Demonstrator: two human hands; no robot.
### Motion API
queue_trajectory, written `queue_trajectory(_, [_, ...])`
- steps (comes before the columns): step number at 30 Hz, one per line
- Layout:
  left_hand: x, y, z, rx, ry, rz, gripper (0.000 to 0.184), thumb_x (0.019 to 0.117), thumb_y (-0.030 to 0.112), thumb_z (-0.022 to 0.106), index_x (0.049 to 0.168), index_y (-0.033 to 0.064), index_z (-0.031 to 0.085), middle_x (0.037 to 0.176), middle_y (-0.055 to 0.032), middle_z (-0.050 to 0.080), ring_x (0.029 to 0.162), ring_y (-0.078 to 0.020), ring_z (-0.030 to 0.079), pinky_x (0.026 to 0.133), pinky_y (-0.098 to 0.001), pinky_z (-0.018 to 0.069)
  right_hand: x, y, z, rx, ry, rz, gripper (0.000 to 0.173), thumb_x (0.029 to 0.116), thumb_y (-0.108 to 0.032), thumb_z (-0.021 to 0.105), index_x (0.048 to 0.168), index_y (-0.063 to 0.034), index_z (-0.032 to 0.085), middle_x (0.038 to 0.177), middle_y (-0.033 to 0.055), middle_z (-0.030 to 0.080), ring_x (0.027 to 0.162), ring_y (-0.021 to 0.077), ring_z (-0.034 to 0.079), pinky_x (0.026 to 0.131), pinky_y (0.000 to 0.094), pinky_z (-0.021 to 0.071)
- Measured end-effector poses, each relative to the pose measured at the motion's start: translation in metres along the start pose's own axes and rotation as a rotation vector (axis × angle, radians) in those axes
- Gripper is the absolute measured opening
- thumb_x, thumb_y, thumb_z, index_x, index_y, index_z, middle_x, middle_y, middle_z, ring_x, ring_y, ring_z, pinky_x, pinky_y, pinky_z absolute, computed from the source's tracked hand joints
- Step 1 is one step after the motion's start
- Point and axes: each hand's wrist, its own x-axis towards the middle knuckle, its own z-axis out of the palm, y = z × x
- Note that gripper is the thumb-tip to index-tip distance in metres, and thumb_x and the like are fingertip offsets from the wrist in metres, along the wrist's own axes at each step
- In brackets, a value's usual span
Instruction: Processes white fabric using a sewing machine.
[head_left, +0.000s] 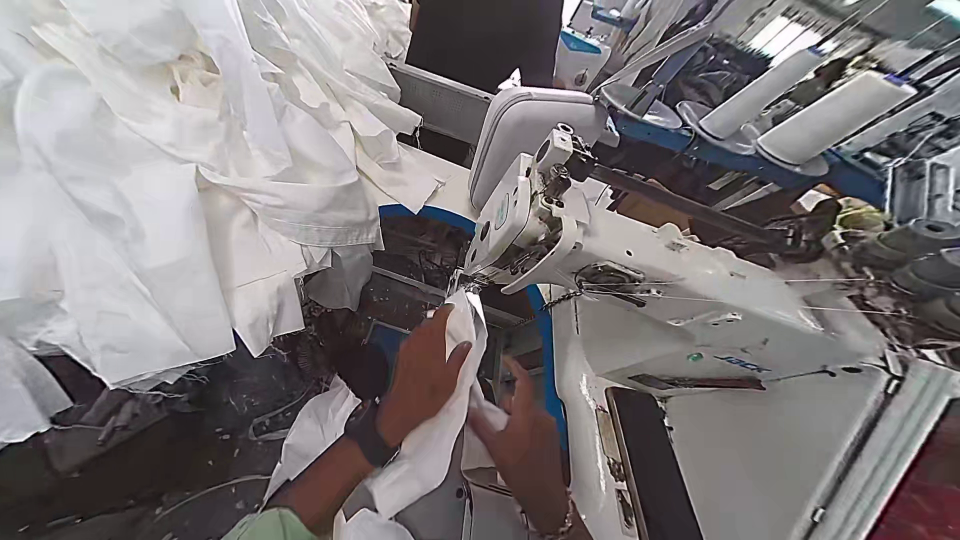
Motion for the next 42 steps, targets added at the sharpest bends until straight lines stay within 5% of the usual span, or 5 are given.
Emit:
queue_trajectory(4, [-0.007,0.002,-0.012,0.186,-0.285,-0.108,0.066,0.1079,0.038,0.043,0.164,0.0106,0.023,0.08,-0.0214,0.07,0.075,-0.0457,0.068,0.069,-0.0591,0.0524,0.04,0.017,-0.016,0.074,-0.157,0.227,0.025,0.0964,-0.017,0.067,0.103,0.0054,0.075,0.093,0.0233,0.074,0.091,0.0394,0.072,0.084,0.0609,0.0523])
queue_trajectory(11, [0.002,-0.018,-0.006,0.06,-0.041,0.161,0.055,0.0977,0.04,0.063,0.135,-0.0006,0.062,0.148,-0.0315,0.049,0.116,-0.0466,0.065,0.091,-0.0554,0.0549,0.052,0.002,0.012,0.02,0.21,-0.228,0.02,0.0889,-0.012,0.062,0.089,-0.0021,0.079,0.081,0.0118,0.075,0.074,0.0225,0.073,0.064,0.0363,0.0578])
queue_trajectory(28, [-0.002,-0.025,0.0,0.041,0.016,0.347,0.043,0.0982,0.008,0.047,0.135,-0.0106,0.056,0.146,-0.0244,0.056,0.135,-0.0378,0.057,0.11,-0.0455,0.0475,0.063,0.017,0.02,0.809,-0.3,-0.236,0.016,0.0817,-0.01,0.07,0.07,-0.001,0.065,0.158,0.0291,0.037,0.138,0.0082,0.048,0.101,0.0193,0.0463])
queue_trajectory(34, [-0.001,-0.021,-0.001,-0.066,0.003,0.366,0.034,0.0841,-0.008,0.061,0.118,-0.0068,0.063,0.142,-0.0305,0.056,0.132,-0.0464,0.056,0.103,-0.0515,0.0515,0.059,-0.004,0.027,0.677,-0.095,-0.127,0.01,0.0791,-0.012,0.075,0.076,-0.0029,0.075,0.147,0.0279,0.052,0.078,-0.0085,0.055,0.066,0.0097,0.0455])
queue_trajectory(42, [0.006,-0.023,0.007,-0.057,0.075,0.371,0.028,0.0832,-0.008,0.062,0.111,-0.0049,0.064,0.142,-0.0289,0.056,0.129,-0.0453,0.059,0.097,-0.0477,0.0555,0.066,-0.002,0.028,0.737,-0.1,-0.085,0.005,0.0757,-0.007,0.075,0.073,-0.004,0.075,0.146,0.0211,0.056,0.071,-0.0131,0.051,0.059,0.0074,0.0421])
